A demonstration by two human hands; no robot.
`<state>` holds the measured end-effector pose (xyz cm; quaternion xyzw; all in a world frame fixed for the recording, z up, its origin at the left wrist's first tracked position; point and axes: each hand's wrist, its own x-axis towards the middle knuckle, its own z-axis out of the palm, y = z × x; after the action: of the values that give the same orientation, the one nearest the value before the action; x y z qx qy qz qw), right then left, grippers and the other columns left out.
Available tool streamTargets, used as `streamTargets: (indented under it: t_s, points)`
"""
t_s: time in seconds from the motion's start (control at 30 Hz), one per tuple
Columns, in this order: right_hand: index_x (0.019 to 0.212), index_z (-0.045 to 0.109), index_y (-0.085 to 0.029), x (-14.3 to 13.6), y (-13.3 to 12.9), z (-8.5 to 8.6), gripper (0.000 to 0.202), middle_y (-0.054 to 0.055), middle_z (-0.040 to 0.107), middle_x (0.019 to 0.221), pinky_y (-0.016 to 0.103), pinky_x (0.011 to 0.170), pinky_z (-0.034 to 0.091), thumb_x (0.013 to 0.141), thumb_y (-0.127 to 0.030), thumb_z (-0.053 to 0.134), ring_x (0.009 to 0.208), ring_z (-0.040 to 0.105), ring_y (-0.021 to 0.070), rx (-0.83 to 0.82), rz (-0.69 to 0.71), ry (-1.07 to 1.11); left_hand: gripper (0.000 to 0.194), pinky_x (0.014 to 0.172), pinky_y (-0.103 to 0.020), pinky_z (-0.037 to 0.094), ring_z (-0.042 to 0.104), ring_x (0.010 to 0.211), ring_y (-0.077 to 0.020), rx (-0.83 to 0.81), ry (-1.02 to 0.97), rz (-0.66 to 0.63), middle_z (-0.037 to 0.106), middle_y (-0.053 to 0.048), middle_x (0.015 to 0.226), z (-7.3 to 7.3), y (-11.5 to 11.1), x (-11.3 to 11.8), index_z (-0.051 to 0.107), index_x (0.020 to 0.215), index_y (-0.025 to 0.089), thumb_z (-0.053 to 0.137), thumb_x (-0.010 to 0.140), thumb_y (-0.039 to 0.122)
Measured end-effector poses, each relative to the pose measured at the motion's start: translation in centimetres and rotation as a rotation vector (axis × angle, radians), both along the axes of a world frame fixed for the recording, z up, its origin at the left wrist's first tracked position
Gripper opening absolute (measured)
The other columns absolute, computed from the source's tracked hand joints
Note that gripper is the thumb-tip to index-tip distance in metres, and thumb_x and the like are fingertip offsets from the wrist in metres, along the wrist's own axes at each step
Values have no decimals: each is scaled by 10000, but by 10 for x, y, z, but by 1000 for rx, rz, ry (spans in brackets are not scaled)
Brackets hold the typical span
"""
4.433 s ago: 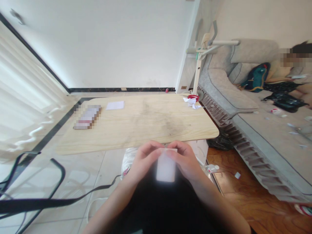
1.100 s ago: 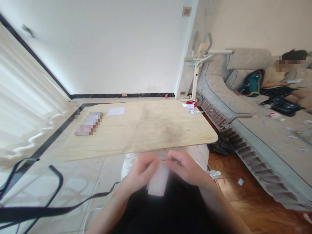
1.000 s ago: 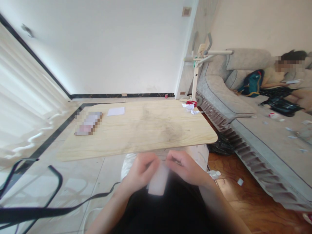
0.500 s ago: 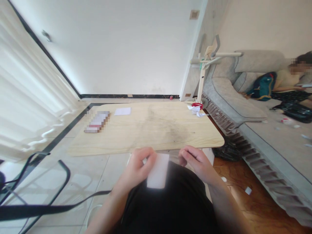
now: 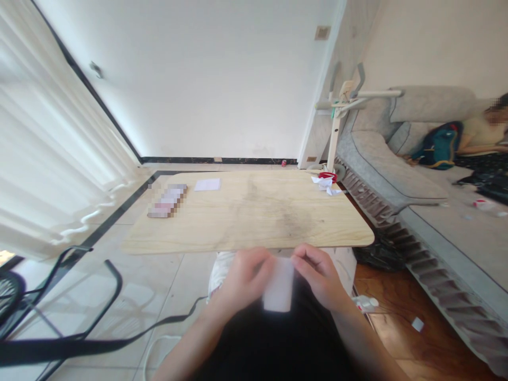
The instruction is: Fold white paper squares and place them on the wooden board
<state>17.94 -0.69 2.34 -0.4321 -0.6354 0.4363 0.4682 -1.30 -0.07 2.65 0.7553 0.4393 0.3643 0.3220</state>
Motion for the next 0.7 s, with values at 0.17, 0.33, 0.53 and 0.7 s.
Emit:
streamTargets:
  t_s: [0.17,0.33,0.53,0.7]
  points:
    - [673,527,-202,-2,-1,-2,272,-28,500,600,271,562,371,916,-323,545,580,473,140,-32,7,-22,333,546,-251,307,458,584,-116,-18,-25,12,491,18,593,0,0,1,517,619,163,440,936,233]
    - [710,545,-203,-1,1,-3,273,-28,517,598,270,560,380,939,-350,515,577,495,143,-83,74,-27,330,544,-242,314,462,581,-115,-34,-50,42,503,19,585,-1,2,1,526,610,160,457,925,226]
    - [700,514,-205,-1,-1,-2,274,-31,491,615,269,573,364,951,-313,497,596,475,140,36,-29,-91,353,546,-243,315,477,596,-121,-42,-51,38,530,7,598,-2,1,2,550,629,154,451,946,274]
    - [733,530,-200,-4,0,-3,246,-30,525,632,260,591,378,955,-301,500,614,500,137,41,-68,-92,364,556,-237,326,455,583,-112,-42,-76,78,496,20,575,-3,2,4,514,604,157,456,943,276]
